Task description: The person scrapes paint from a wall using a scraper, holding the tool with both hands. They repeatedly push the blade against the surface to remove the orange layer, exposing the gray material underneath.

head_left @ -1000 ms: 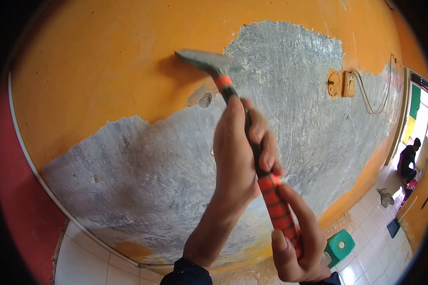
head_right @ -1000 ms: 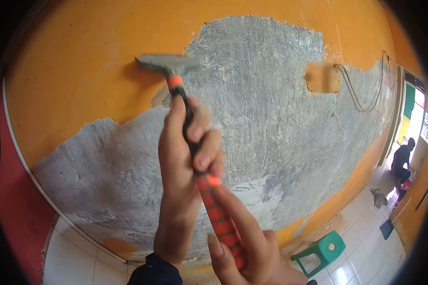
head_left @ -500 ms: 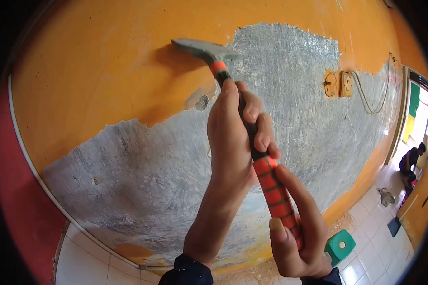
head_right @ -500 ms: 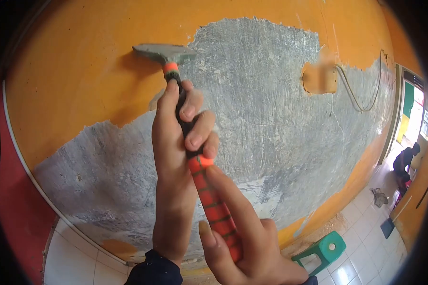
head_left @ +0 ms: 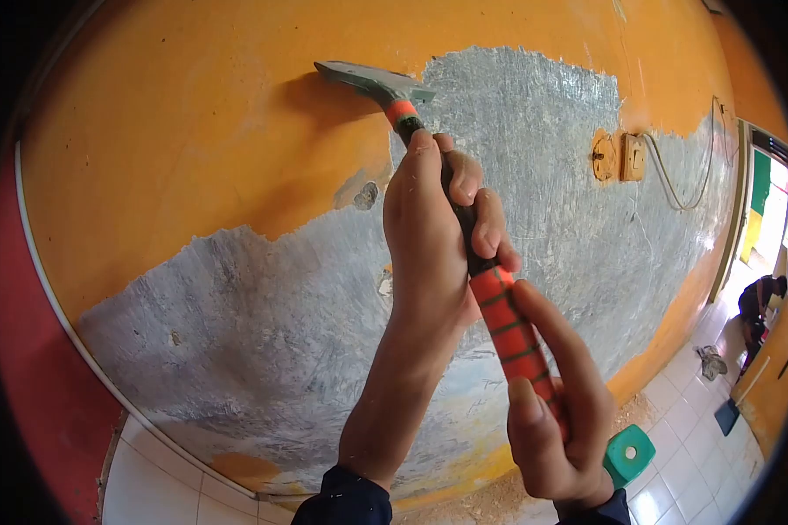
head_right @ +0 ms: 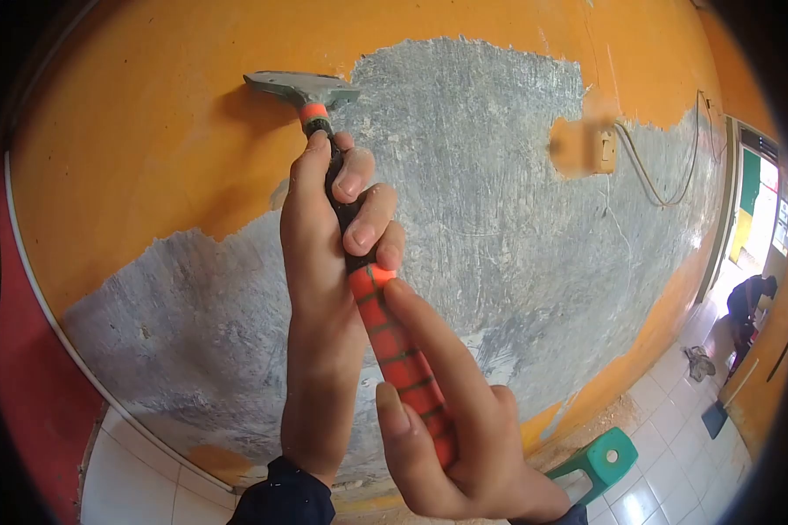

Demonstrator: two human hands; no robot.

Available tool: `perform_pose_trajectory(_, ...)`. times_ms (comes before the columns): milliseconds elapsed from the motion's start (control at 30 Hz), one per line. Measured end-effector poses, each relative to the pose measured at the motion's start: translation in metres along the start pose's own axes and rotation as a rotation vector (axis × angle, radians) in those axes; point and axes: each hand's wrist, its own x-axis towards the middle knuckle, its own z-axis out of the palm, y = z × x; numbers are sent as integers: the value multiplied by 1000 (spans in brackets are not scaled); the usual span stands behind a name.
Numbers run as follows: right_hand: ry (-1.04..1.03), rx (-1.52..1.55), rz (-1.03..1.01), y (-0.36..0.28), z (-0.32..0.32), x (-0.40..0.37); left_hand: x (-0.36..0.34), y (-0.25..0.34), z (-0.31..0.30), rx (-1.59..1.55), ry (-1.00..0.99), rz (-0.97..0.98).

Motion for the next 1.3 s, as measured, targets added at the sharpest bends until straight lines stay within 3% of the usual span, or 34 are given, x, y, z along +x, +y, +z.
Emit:
perform_pose_trajectory(133, 39, -113, -115, 17, -4, -4, -11, -10, -7, -56, -36, -43)
perform_pose_trajectory(300, -6, -17, -71, 18, -12, 4, 3, -12, -5, -25, -31, -4)
perform_pose_trajectory(367, 6, -183, -314, 24, -11, 2, -5, -12, -6, -30, -4, -42)
perform_pose_trajectory(400, 2, -186, -325, 22, -12, 4, -8, -13, -6, -67, -18, -40)
perform_pose_trajectory(533, -20, -29, -48, 8, -14, 8, 11, -6, 5, -19, -24, 49)
perform_pose_trajectory(700, -51, -218, -234, 13, -21, -2, -8, -12, 1, -41, 32, -68)
perform_pose_trajectory(800, -36, -63, -36, 7, -23, 10, 10, -9, 8, -2, -8, 75)
perform_pose_trajectory(967, -43, -244, -180, 10, -29, -7, -11, -22, 3, -79, 58, -32)
perform_pose_trajectory(1167, -56, -90, -33, 1, -28, 5, 7, -13, 13, -62, 30, 54)
perform_pose_trajectory(1233, -39, -206, -193, 10, -27, -1, -4, -17, 5, -30, 36, -7)
perform_pose_trajectory(1300, -35, -231, -191, 12, -29, 4, 2, -16, 8, -38, 46, -16)
